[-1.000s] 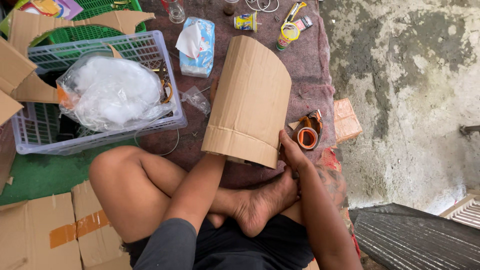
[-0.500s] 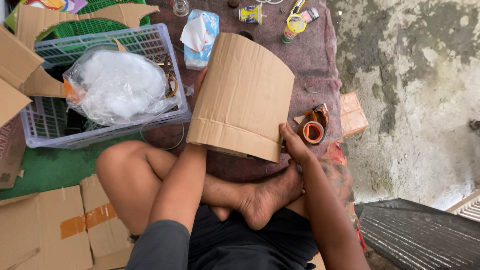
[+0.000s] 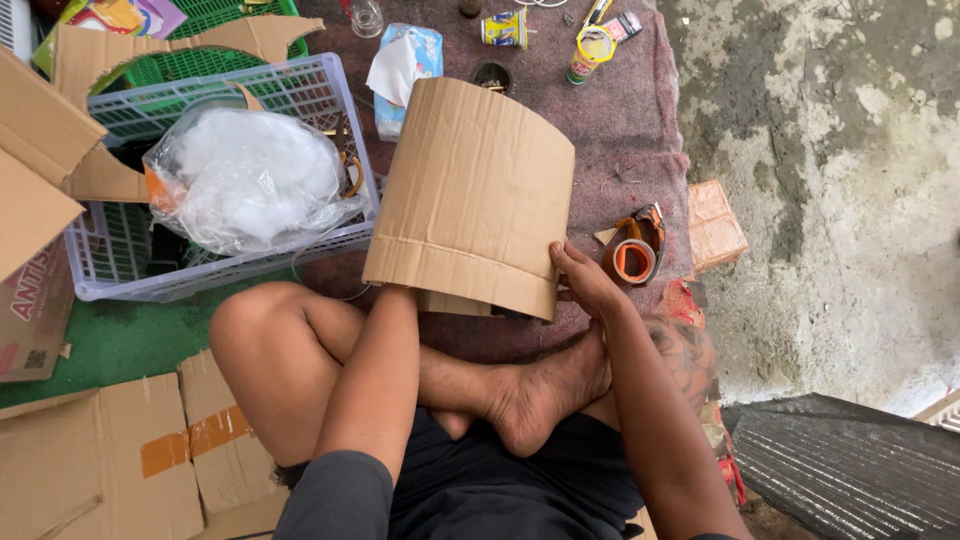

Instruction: The person sits on a rug and assembles a cylindrical cardboard container. They place green leaves and white cotton-like material inside, then fold the cardboard into a tube. The person uses a handheld tape dispenser to apply multiple strips of orange tape to secure the seams and reinforce the structure.

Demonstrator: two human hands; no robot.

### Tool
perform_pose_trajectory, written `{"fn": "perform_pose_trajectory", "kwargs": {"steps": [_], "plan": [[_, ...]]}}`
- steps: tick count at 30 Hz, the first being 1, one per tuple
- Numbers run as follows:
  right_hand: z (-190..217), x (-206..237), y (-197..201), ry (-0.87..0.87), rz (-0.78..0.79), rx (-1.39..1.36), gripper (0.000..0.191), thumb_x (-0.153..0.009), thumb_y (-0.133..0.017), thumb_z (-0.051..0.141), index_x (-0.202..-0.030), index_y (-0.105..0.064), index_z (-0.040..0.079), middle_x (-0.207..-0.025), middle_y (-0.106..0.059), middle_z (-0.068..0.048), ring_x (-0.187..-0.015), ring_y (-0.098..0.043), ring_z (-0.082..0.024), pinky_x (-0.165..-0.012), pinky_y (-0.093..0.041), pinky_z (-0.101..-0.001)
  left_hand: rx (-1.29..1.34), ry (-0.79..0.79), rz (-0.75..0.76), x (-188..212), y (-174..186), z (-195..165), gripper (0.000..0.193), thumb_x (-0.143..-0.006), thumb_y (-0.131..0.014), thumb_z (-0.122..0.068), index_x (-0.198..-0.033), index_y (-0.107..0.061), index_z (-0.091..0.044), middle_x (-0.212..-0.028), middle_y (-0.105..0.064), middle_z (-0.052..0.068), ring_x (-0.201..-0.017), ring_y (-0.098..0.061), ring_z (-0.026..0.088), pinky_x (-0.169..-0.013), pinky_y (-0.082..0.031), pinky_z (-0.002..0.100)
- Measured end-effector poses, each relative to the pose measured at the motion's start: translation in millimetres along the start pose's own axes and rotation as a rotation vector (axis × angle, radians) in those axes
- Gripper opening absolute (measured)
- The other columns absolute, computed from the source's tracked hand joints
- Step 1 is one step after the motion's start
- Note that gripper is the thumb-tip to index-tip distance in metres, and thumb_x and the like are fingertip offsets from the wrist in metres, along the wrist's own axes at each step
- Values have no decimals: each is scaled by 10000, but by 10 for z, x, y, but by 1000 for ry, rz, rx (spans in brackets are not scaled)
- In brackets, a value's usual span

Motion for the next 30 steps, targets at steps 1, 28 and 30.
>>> {"fn": "perform_pose_trajectory", "kwargs": {"steps": [1,28,30], "plan": [[-18,-9,14,4,22,-33,625,-1009,-434,509,-1571,-380,240,-1382,-611,-77,-1162,-616,-265,-955,-522,-457,1,1,1,6,16,-5,457,-1134,-538,-244,-1530,-446,-35,-1404,-580,179,-1200,-635,249,-1024,-563,389],[-367,-257,220,252,123,-438,849,-799,-837,365,-1438,-465,-51,-1300,-646,-203,-1163,-647,-287,-1008,-534,-415,-1,49,48,-51,-23,7,469,-1099,-543,-254,-1505,-480,-29,-1385,-608,180,-1185,-662,265,-1000,-578,406],[-392,-272,217,247,119,-462,864,-795,-836,372,-1453,-436,-21,-1311,-638,-186,-1174,-645,-277,-1008,-540,-417,0,54,52,-46,-41,7,470,-1096,-543,-255,-1503,-483,-28,-1384,-611,180,-1184,-664,266,-998,-579,408]]}}
Point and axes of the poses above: each hand's wrist, its own x-axis away from the middle knuckle, its own y-axis out of the back of the hand, z = x × y, the point moved 2 cm from there along -x, towards the middle knuckle
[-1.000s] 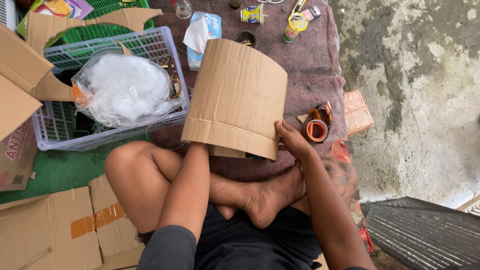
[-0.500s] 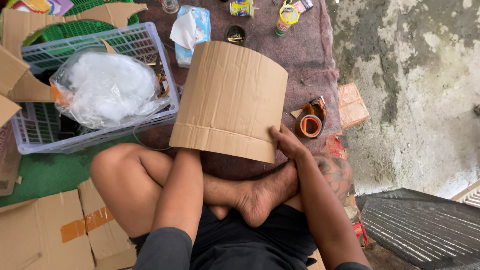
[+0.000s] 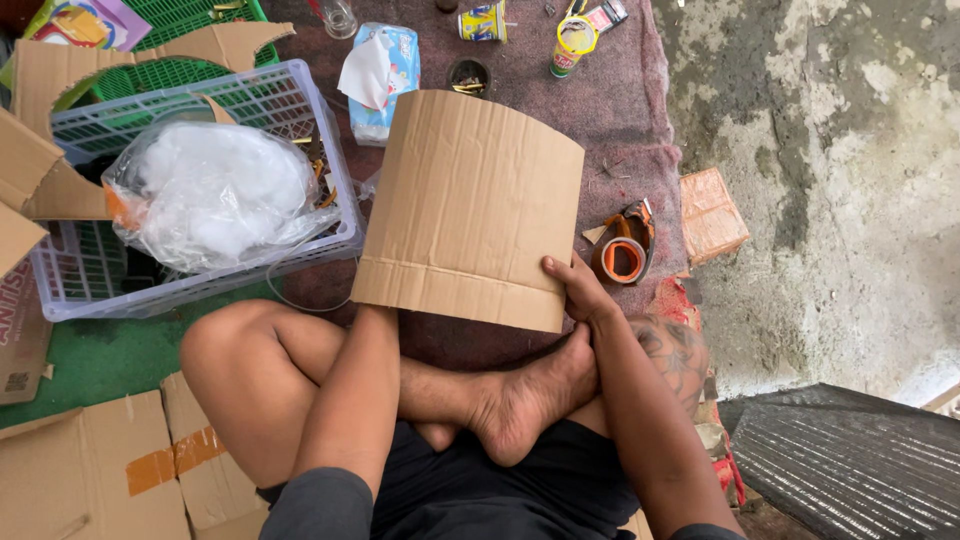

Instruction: The person sits on a rug and assembles a cylindrical cardboard container. They place green leaves and white cotton-like material inside, then fold the cardboard into a tube. The person uses a handheld tape dispenser to apply multiple strips of orange tape to secure the seams and reinforce the structure.

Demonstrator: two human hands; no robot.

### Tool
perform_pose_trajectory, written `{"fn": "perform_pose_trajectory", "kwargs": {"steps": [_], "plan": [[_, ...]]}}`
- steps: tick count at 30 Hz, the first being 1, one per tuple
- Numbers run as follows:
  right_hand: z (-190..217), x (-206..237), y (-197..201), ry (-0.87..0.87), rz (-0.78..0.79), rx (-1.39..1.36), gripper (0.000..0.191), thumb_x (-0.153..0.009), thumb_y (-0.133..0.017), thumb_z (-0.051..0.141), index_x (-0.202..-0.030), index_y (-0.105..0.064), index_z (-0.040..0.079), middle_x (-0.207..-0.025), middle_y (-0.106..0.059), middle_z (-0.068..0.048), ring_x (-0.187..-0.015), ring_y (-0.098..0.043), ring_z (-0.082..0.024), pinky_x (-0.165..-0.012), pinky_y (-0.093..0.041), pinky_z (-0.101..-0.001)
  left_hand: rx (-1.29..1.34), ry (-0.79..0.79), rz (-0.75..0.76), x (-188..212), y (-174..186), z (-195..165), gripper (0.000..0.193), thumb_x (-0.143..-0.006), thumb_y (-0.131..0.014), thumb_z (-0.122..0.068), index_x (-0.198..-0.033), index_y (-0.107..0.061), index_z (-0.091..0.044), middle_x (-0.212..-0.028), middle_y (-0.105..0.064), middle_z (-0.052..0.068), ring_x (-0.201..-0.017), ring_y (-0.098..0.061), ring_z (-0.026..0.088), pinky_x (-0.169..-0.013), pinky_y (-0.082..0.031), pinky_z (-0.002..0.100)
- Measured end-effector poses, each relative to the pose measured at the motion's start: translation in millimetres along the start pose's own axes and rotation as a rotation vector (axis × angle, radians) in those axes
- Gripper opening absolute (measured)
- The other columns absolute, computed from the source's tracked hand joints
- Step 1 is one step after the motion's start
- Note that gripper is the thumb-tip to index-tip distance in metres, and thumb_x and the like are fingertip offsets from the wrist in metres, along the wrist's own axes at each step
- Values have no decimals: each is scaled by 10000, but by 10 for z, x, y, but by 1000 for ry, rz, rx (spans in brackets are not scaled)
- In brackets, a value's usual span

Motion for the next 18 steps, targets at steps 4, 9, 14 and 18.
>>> {"fn": "perform_pose_trajectory", "kwargs": {"steps": [4,9,14,18], "plan": [[-36,-10,7,9,34,-85,892,-801,-827,412,-1486,-409,23,-1335,-626,-150,-1189,-638,-259,-1009,-541,-423,1,12,10,7,-39,10,472,-1091,-544,-256,-1499,-488,-27,-1381,-615,180,-1182,-668,268,-994,-582,410],[-16,-3,23,44,74,-113,932,-791,-836,454,-1500,-401,33,-1345,-614,-143,-1204,-626,-264,-1015,-536,-424,-2,21,20,-21,-88,-9,474,-1084,-544,-258,-1495,-495,-26,-1378,-620,180,-1179,-673,271,-990,-585,413],[65,90,39,97,127,-132,998,-742,-860,489,-1499,-397,31,-1351,-615,-147,-1227,-626,-271,-1027,-535,-436,-11,31,32,-48,-135,-47,477,-1077,-545,-260,-1490,-501,-25,-1374,-625,181,-1176,-678,274,-985,-587,416],[168,176,146,186,118,-117,1006,-746,-869,488,-1490,-415,-14,-1336,-619,-167,-1191,-635,-290,-1002,-541,-454,-9,38,59,-56,-178,-64,479,-1072,-546,-261,-1487,-506,-24,-1372,-630,181,-1174,-682,276,-981,-590,419]]}}
Point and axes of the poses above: each hand's wrist, its own x-axis away from the middle knuckle, its own y-axis out of the back of the hand, z = x × y, the point moved 2 cm from there along -x, towards the middle knuckle
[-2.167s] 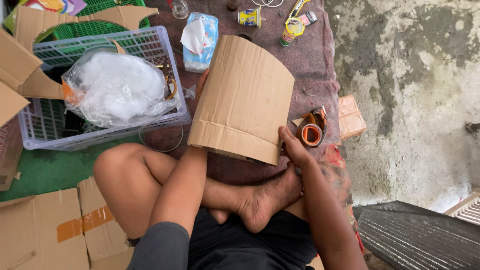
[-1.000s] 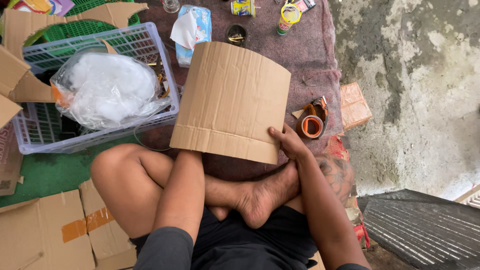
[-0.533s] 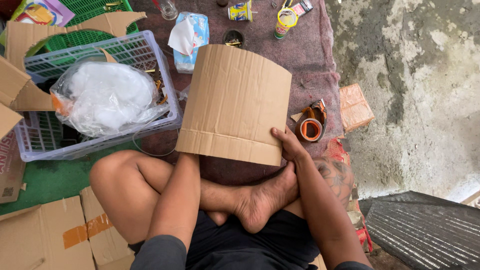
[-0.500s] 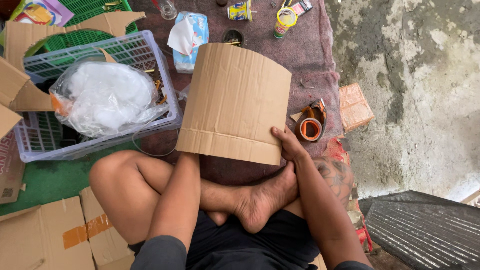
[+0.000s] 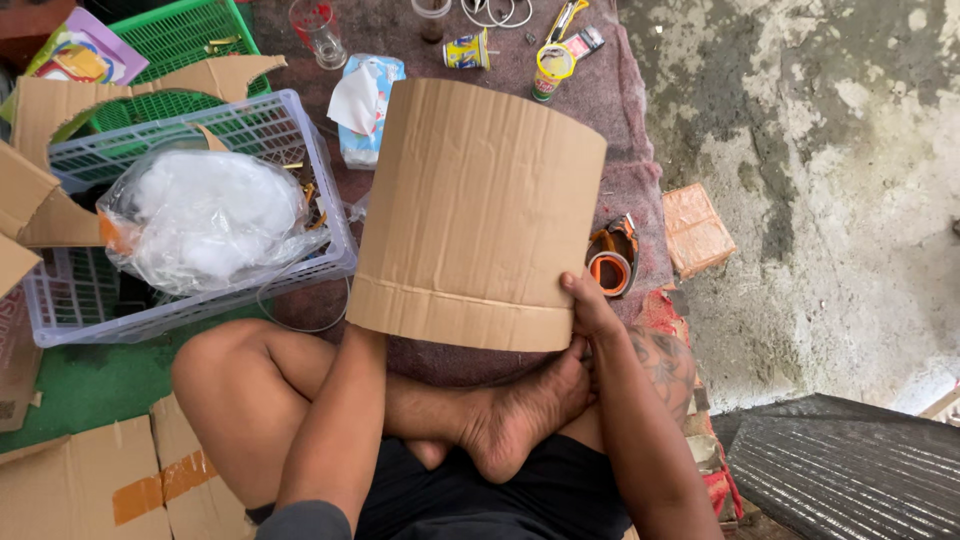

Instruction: The person sits on a rug and assembles a cylindrical cardboard container. They place green leaves and white cotton-like material inside, then fold the cardboard into a tube. The person uses a handheld tape dispenser to apply multiple strips of orange tape to secure the seams and reinforce the structure.

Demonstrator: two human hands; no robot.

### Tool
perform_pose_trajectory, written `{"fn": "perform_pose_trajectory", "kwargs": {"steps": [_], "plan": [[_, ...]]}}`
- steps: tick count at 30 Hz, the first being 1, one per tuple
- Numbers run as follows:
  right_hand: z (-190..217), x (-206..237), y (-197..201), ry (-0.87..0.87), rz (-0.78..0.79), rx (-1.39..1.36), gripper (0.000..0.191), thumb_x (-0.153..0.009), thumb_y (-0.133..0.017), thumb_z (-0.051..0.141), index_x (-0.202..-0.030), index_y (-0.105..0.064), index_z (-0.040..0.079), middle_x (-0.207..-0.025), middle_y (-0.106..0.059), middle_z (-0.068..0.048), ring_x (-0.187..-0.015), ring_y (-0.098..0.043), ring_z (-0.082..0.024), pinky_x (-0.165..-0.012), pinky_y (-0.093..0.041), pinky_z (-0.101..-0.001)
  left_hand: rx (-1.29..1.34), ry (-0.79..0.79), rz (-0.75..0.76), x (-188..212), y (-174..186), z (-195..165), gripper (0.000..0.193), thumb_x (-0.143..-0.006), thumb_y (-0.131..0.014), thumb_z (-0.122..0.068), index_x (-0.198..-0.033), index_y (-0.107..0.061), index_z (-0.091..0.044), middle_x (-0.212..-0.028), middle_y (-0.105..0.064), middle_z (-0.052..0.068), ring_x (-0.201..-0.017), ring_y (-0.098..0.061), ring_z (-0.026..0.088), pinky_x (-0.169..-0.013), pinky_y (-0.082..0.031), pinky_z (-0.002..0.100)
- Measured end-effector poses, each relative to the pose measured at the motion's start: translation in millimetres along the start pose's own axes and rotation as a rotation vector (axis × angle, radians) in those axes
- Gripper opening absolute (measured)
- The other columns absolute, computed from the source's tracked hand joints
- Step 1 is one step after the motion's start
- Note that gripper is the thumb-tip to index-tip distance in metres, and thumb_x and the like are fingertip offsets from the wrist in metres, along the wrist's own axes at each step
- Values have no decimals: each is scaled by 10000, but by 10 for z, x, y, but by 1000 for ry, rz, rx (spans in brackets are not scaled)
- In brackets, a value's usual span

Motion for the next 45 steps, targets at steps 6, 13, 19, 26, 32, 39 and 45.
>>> {"fn": "perform_pose_trajectory", "kwargs": {"steps": [6,13,19,26,32,39,45], "plan": [[259,142,238,69,41,-58,1026,-765,-850,534,-1497,-417,-41,-1376,-609,-183,-1201,-646,-307,-1004,-551,-470,38,32,91,15,-184,-33,483,-1064,-547,-264,-1481,-514,-22,-1368,-636,181,-1171,-688,280,-976,-593,423],[716,346,360,72,37,-98,1003,-809,-795,586,-1512,-430,-30,-1405,-601,-204,-1234,-634,-338,-1031,-538,-478,202,115,298,154,-804,-238,487,-1055,-548,-266,-1475,-523,-20,-1363,-644,181,-1167,-695,284,-970,-597,427],[903,584,313,104,-114,-165,963,-790,-759,594,-1498,-449,20,-1385,-620,-199,-1214,-648,-356,-1032,-541,-494,396,181,351,279,-1175,-489,491,-1047,-549,-268,-1469,-531,-19,-1359,-650,181,-1164,-701,287,-964,-601,431],[1151,618,313,120,-102,-144,931,-821,-744,575,-1510,-459,17,-1404,-604,-222,-1230,-631,-373,-1038,-522,-514,467,203,300,327,-1093,-459,495,-1038,-550,-271,-1463,-540,-17,-1354,-657,182,-1160,-708,291,-958,-605,435],[1195,669,146,199,-127,-136,961,-789,-750,581,-1529,-444,50,-1426,-597,-198,-1260,-613,-373,-1051,-517,-518,216,43,430,447,-987,-509,459,-1036,-742,-173,-1408,-551,17,-1346,-640,201,-1164,-680,298,-1041,-586,483],[1226,690,-97,257,-54,-89,1033,-741,-808,587,-1545,-429,61,-1457,-572,-172,-1298,-587,-352,-1083,-499,-524,352,160,533,557,-1316,-962,909,-817,-794,-489,-1467,-509,79,-1351,-689,176,-1204,-701,242,-1031,-579,400],[1261,668,-230,278,29,-122,1095,-721,-858,558,-1565,-402,30,-1462,-565,-191,-1298,-595,-362,-1065,-514,-529,73,325,418,487,-1201,-962,701,-850,-857,-157,-1427,-515,49,-1280,-678,155,-1150,-672,257,-1013,-540,450]]}}
Point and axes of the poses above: each hand's wrist, its own x-axis away from the middle knuckle, its own y-axis out of the back of the hand, z = x × y, the point moved 2 cm from there along -x, towards the middle knuckle
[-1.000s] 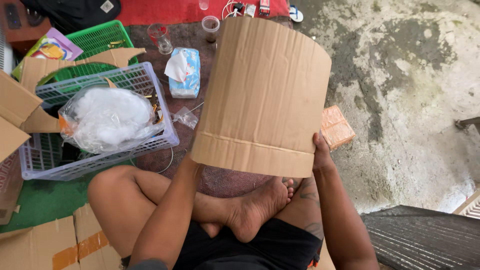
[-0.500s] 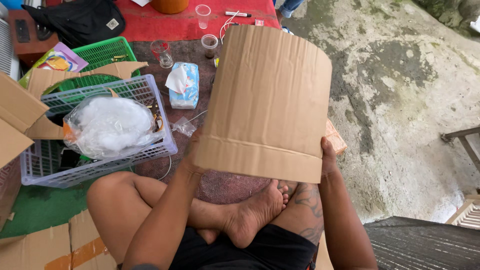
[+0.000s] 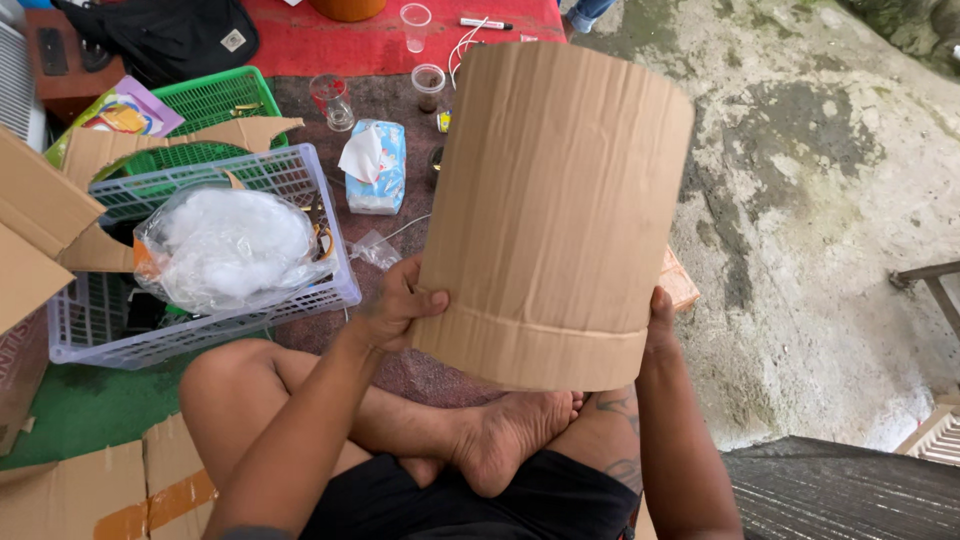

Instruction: The person sits on a rug and assembles a cylindrical cardboard container. They place green leaves and white cotton-like material inside, then fold the cardboard into a tube. The person uses a handheld tape dispenser to apply multiple strips of orange tape to secure the seams and reinforce the structure.

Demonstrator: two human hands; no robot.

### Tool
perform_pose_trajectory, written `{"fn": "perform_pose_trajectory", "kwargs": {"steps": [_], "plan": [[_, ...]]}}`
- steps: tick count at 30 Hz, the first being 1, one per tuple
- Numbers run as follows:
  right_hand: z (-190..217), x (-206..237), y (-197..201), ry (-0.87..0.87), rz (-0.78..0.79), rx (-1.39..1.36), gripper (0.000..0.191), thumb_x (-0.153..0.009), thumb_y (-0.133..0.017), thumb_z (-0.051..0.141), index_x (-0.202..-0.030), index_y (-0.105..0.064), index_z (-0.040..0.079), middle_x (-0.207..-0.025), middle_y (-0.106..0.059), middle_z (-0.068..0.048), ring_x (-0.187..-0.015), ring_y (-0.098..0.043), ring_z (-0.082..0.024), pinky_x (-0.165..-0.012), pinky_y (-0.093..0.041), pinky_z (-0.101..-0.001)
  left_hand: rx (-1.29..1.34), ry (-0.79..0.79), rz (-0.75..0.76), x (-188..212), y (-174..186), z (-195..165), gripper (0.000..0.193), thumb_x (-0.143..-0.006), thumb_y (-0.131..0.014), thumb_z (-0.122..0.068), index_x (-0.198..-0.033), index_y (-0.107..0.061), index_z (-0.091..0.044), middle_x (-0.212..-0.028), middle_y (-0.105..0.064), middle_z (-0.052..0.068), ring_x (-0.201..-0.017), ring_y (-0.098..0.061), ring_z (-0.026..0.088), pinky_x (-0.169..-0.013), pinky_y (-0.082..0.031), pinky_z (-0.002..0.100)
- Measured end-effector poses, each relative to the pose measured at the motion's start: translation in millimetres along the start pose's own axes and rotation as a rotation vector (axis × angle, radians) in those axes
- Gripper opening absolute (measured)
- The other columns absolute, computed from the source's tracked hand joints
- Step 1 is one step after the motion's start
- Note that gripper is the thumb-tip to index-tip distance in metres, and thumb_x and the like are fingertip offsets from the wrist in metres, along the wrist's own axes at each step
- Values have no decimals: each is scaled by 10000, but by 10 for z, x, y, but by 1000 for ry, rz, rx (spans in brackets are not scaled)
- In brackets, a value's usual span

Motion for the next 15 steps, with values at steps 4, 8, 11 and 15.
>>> {"fn": "perform_pose_trajectory", "kwargs": {"steps": [4,8,11,15], "plan": [[53,-116,-93,-53,143,13,1131,-713,-911,468,-1582,-364,-8,-1489,-542,-192,-1330,-583,-358,-1098,-506,-510,24,-35,50,17,222,54,726,-853,-853,-104,-1465,-476,-2,-1347,-658,121,-1234,-653,233,-1082,-524,424],[6,-278,-156,-49,225,20,1144,-716,-924,462,-1580,-358,-30,-1490,-552,-208,-1344,-585,-367,-1118,-507,-502,17,-71,98,-79,383,23,776,-874,-841,-129,-1519,-424,-15,-1408,-638,105,-1297,-629,213,-1127,-503,407],[-59,-333,-166,-65,204,30,1138,-731,-915,470,-1583,-367,-48,-1461,-570,-230,-1312,-596,-379,-1093,-504,-514,22,-73,121,-93,462,9,823,-876,-837,-147,-1556,-387,-37,-1439,-621,89,-1327,-614,195,-1138,-495,394],[-106,-365,-147,-97,180,3,1128,-721,-904,482,-1562,-373,-51,-1445,-578,-230,-1296,-604,-381,-1095,-499,-513,67,-67,102,-21,554,77,800,-882,-837,-100,-1542,-391,-26,-1414,-626,106,-1297,-622,216,-1112,-507,415]]}}
Point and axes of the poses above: each hand's wrist, its own x-axis away from the middle knuckle, its own y-axis out of the back of the hand, z = x × y, the point moved 2 cm from there along -x, towards the middle knuckle
